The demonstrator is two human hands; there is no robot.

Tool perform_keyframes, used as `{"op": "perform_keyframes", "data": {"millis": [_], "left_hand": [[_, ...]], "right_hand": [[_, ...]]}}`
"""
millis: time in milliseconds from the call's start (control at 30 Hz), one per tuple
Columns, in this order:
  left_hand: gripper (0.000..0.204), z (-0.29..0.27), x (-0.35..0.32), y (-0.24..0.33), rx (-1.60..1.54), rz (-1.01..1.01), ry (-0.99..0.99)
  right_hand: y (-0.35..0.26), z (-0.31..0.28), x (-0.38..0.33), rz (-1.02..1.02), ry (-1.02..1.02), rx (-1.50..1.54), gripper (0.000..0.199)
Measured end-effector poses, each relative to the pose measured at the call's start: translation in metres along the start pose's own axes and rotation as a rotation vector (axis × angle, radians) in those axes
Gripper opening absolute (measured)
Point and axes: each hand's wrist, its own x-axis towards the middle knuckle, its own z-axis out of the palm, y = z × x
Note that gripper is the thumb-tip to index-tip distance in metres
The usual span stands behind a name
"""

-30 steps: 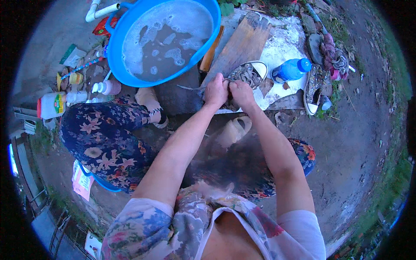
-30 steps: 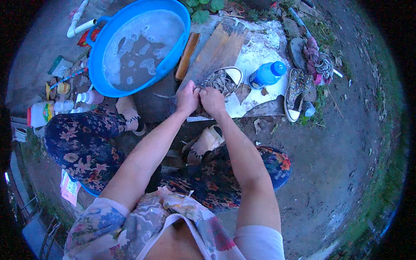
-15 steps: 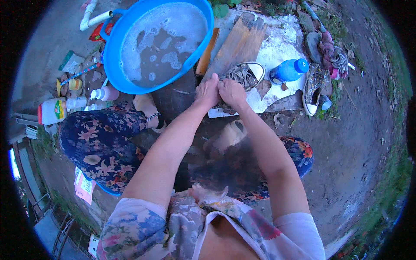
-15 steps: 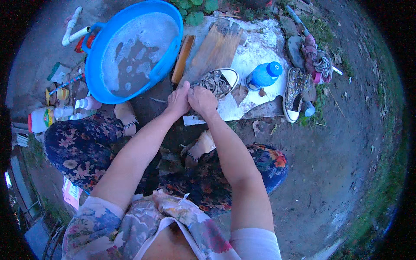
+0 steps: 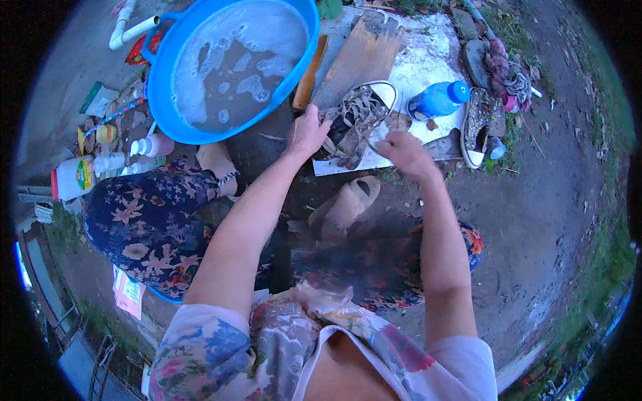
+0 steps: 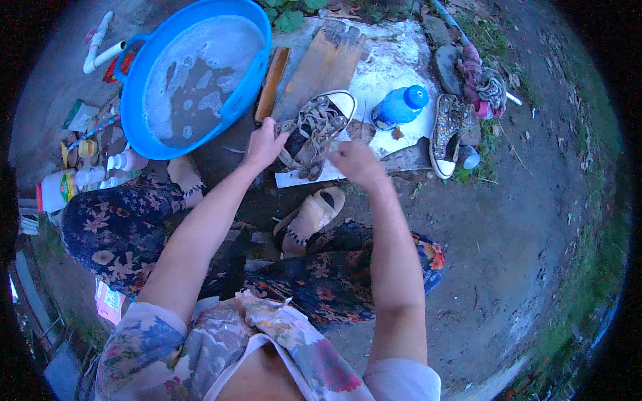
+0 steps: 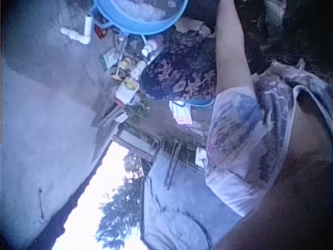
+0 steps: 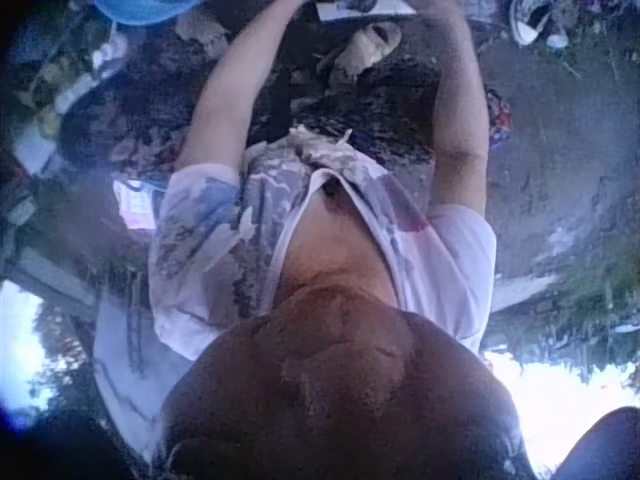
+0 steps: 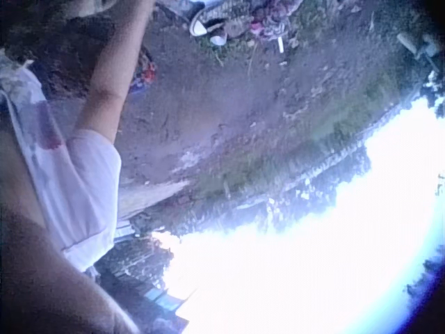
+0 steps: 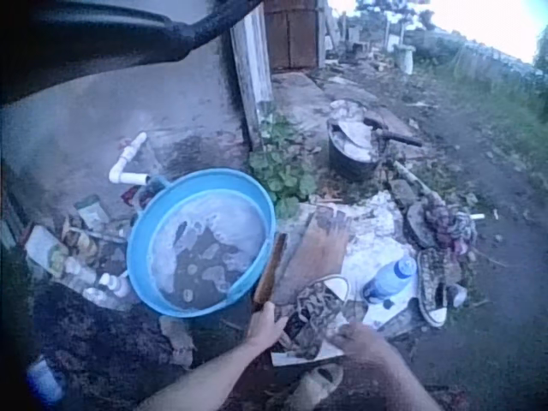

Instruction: The person scrubs a shoe with a brush and rinses it in a blue basin of soapy water. They repeatedly scrub the shoe's surface and dip it into the basin to rinse off suds.

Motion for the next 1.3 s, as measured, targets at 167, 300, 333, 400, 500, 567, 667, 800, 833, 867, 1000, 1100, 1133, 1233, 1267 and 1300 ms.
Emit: {"op": "perform_keyframes", "data": {"millis": [167, 300, 333, 400, 500, 567, 667, 800, 833, 867, 1000, 1100, 1133, 1233, 1267, 1300], "left_hand": [[0.027, -0.005, -0.018, 0.021, 0.327, 0.814, 0.345], [0.013, 0.005, 0.0, 0.029, 0.542, 1.057, 0.131], [0.012, 0.008, 0.002, 0.034, 0.61, 1.064, 0.102], [0.009, 0.01, 0.008, 0.037, 0.708, 1.038, 0.093], [0.009, 0.0, 0.005, 0.04, 0.78, 0.87, 0.03], [0.011, -0.016, 0.001, 0.025, 0.49, 0.7, -0.006], [0.012, -0.036, 0.009, -0.034, 0.109, 0.57, 0.045], [0.024, -0.026, -0.031, -0.052, 0.025, 0.403, 0.199], [0.031, -0.017, -0.041, -0.038, 0.039, 0.363, 0.327], [0.038, -0.013, -0.046, -0.021, 0.004, 0.435, 0.389], [0.025, 0.025, -0.037, 0.036, -0.142, 0.64, 0.147], [0.021, 0.067, -0.015, 0.049, -0.066, 0.34, 0.121], [0.02, 0.066, -0.012, 0.048, -0.043, 0.333, 0.072], [0.02, 0.033, -0.016, 0.042, 0.002, 0.433, -0.008], [0.018, 0.026, -0.013, 0.021, 0.011, 0.445, 0.033], [0.017, 0.007, -0.022, 0.013, 0.033, 0.491, 0.069]], "right_hand": [[0.02, 0.0, 0.003, 0.065, 0.352, -0.305, 0.029], [0.0, 0.037, 0.039, 0.184, 0.037, -0.173, 0.032], [0.001, 0.06, 0.04, 0.19, 0.092, -0.169, 0.032], [0.007, 0.082, 0.044, 0.174, 0.169, -0.131, 0.032], [0.011, 0.077, 0.048, 0.078, 0.219, -0.052, 0.03], [0.011, 0.069, 0.045, 0.099, 0.303, -0.077, 0.026], [0.059, 0.047, 0.05, 0.246, 0.365, 0.06, 0.027], [0.054, 0.032, 0.046, 0.107, 0.433, -0.008, 0.026], [0.047, 0.035, 0.045, 0.069, 0.447, -0.027, 0.026], [0.041, 0.037, 0.045, 0.031, 0.464, -0.047, 0.026], [0.033, 0.037, 0.047, 0.077, 0.4, -0.067, 0.024], [0.034, 0.034, 0.042, 0.013, 0.429, 0.006, 0.023], [0.034, 0.034, 0.041, 0.022, 0.457, 0.017, 0.023], [0.045, 0.032, 0.04, 0.161, 0.509, 0.127, 0.023], [0.047, 0.033, 0.042, 0.223, 0.514, 0.163, 0.023], [0.05, 0.033, 0.043, 0.237, 0.52, 0.167, 0.023]]}}
